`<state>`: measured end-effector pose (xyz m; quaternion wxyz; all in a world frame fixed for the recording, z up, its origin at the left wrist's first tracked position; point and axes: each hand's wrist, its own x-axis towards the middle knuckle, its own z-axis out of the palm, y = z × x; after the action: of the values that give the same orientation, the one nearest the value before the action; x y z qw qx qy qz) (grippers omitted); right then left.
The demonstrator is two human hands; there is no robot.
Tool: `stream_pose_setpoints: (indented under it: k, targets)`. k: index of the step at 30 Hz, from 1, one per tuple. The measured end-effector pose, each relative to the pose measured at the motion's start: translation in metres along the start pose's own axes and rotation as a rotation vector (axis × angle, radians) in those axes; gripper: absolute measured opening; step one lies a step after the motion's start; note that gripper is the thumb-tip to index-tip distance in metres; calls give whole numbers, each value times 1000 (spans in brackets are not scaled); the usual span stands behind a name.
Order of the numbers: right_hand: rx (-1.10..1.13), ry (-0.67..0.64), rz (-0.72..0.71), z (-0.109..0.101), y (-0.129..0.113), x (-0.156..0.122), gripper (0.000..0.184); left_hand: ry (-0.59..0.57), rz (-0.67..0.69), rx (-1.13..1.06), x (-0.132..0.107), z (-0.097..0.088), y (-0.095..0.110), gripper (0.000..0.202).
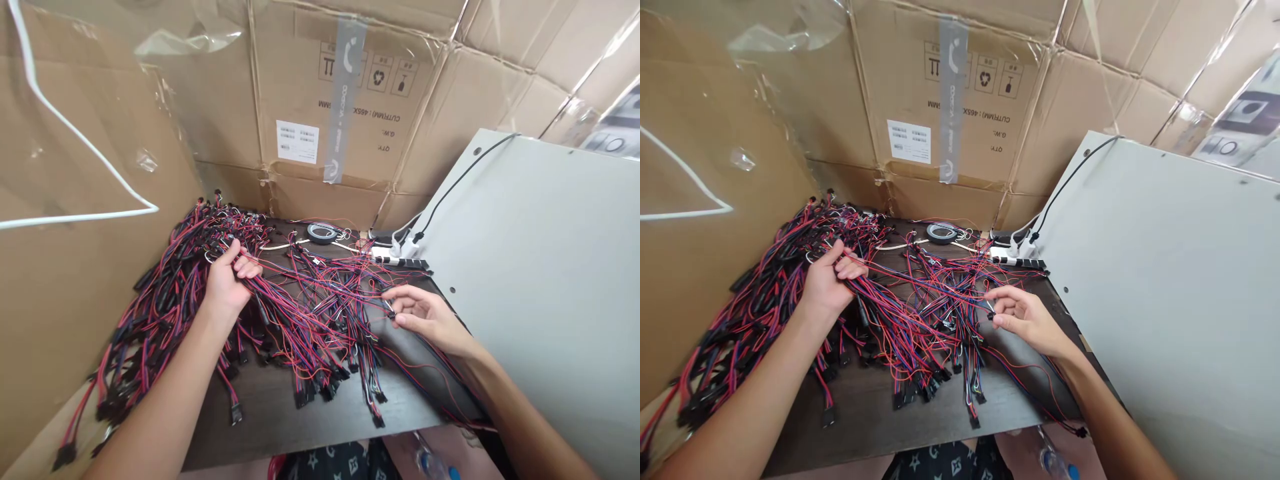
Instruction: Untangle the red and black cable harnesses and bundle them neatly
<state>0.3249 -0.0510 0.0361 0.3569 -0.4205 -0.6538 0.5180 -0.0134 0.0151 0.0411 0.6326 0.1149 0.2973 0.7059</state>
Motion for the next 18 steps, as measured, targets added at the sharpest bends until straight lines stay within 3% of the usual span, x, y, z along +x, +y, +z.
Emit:
stream_pose_setpoints:
  k: [3, 8, 12, 15, 18]
  targets:
    - [-76, 9, 33, 2, 2, 2, 46, 1, -5, -11, 0, 0, 1, 44]
    - [-311, 73, 40, 8, 3, 1, 22, 0, -4, -19, -1, 1, 2, 42]
    - [-346, 98, -105, 15, 0, -1, 21, 7, -12, -25, -2, 1, 3, 44]
    - [-322, 66, -208, 18, -2, -5, 34, 15, -16, -33, -2, 1, 3, 44]
    - [-357, 155, -348, 18, -6, -11, 41, 19, -14, -32, -1, 0, 3, 43]
